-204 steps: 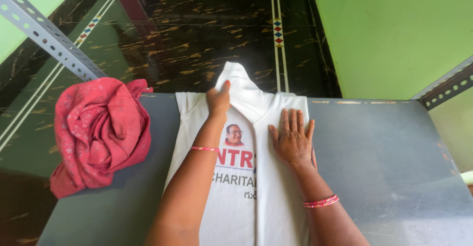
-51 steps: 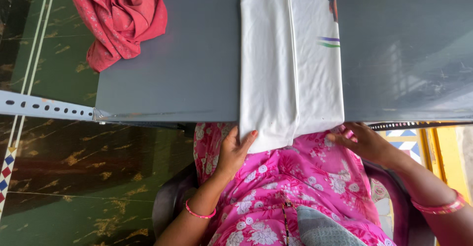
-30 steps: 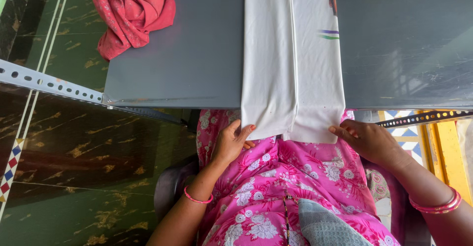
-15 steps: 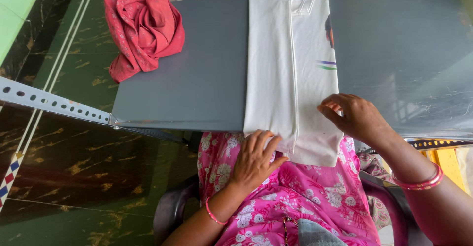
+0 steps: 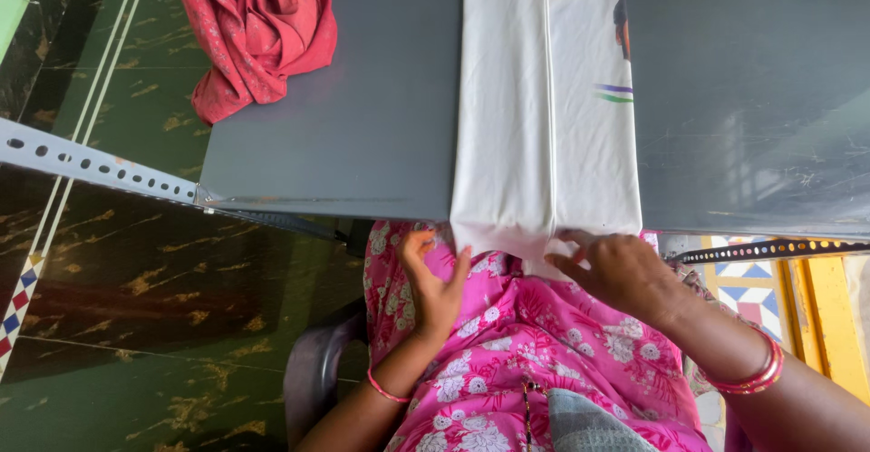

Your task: The person folds a white t-shirt on a gray table. They button the collar, smooth the fabric, fold the sleeves inward, and then fold the shirt in half and again into a compact rectangle.

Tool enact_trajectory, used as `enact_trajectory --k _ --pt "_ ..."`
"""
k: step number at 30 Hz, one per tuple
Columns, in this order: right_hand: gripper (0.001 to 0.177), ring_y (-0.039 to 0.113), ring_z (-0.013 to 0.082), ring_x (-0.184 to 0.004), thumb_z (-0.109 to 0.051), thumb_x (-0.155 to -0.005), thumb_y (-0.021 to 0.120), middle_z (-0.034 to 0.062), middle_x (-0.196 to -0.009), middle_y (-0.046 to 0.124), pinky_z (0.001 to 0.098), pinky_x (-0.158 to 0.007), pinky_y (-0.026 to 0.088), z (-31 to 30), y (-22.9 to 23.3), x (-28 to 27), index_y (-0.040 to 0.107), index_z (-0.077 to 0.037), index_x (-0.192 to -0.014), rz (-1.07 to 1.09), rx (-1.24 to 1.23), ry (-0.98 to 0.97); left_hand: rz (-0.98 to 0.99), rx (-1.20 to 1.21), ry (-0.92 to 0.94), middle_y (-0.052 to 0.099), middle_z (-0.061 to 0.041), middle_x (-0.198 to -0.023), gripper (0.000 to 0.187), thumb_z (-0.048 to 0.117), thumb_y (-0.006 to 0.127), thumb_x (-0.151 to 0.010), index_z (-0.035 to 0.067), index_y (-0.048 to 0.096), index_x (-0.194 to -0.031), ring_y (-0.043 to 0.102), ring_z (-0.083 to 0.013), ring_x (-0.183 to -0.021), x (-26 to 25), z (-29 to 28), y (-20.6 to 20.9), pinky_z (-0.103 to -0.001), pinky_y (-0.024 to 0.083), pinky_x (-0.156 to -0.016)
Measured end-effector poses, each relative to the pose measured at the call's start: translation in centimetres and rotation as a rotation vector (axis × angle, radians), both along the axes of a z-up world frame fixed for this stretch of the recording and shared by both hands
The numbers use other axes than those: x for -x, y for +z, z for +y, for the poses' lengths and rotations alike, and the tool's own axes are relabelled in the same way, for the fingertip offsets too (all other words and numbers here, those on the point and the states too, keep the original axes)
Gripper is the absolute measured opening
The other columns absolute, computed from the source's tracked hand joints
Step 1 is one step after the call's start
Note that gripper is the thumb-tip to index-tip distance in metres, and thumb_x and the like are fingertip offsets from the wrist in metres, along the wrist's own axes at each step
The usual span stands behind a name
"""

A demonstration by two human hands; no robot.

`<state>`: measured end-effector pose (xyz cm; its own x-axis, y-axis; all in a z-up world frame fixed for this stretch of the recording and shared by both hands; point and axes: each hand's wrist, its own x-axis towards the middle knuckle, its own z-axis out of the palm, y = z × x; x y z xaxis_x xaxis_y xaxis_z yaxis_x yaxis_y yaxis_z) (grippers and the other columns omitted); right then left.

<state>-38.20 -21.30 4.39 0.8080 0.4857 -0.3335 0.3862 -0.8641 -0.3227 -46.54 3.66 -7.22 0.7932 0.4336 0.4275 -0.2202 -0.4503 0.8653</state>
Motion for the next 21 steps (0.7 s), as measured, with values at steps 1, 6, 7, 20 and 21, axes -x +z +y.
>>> enact_trajectory --k 1,6,7,20,21 --pt "0.048 0.075 0.0165 -0.059 -0.051 -0.098 0.059 0.0007 -0.091 0.076 0.0301 -0.055 0.062 0.2 -1.2 0.3 0.06 -0.011 -0.125 0.086 -0.035 0.006 0.018 0.119 -0.046 0.051 -0.016 -0.131 0.058 0.016 0.081 -0.091 -0.002 0.044 -0.133 0.055 -0.0225 -0.122 -0.3 0.3 -0.5 -0.039 0.048 -0.108" --pt "0.037 0.075 0.0188 -0.065 -0.037 -0.1 0.054 0.0111 -0.078 0.075 0.0336 -0.055 0.066 0.5 -5.2 0.0 0.069 -0.005 -0.11 0.603 -0.547 -0.383 0.329 0.552 -0.305 0.069 -0.017 -0.099 0.041 0.009 0.078 -0.094 -0.004 0.054 -0.125 0.068 -0.0172 -0.089 -2.6 1.6 -0.5 -0.025 0.055 -0.075" --pt "0.04 0.073 0.0189 -0.065 -0.037 -0.103 0.053 0.0109 -0.079 0.072 0.0344 -0.055 0.064 0.2 -5.4 -0.3 0.07 -0.001 -0.109 0.638 -0.594 -0.393 0.408 0.564 -0.308 0.068 -0.018 -0.101 0.037 0.009 0.075 -0.098 -0.004 0.058 -0.128 0.061 -0.0197 -0.085 -2.3 1.8 0.1 -0.028 0.05 -0.07" --pt "0.044 0.076 0.0243 -0.078 -0.061 -0.102 0.052 0.0044 -0.083 0.078 0.0394 -0.073 0.064 -3.7 -1.8 1.5 0.075 -0.024 -0.115 -0.179 0.328 -0.15 0.591 0.978 -0.356 0.068 -0.009 -0.117 0.032 0.015 0.059 -0.099 0.005 0.056 -0.13 0.071 -0.0208 -0.103 -1.2 3.1 7.0 -0.039 0.067 -0.078" --pt "0.047 0.077 0.0256 -0.081 -0.062 -0.1 0.054 0.0051 -0.085 0.079 0.0398 -0.076 0.064 -4.2 -2.2 1.3 0.076 -0.022 -0.112 -0.187 0.255 -0.162 0.612 0.883 -0.326 0.067 -0.009 -0.117 0.033 0.016 0.06 -0.099 0.005 0.056 -0.13 0.071 -0.0205 -0.104 -1.1 3.1 6.5 -0.039 0.068 -0.079"
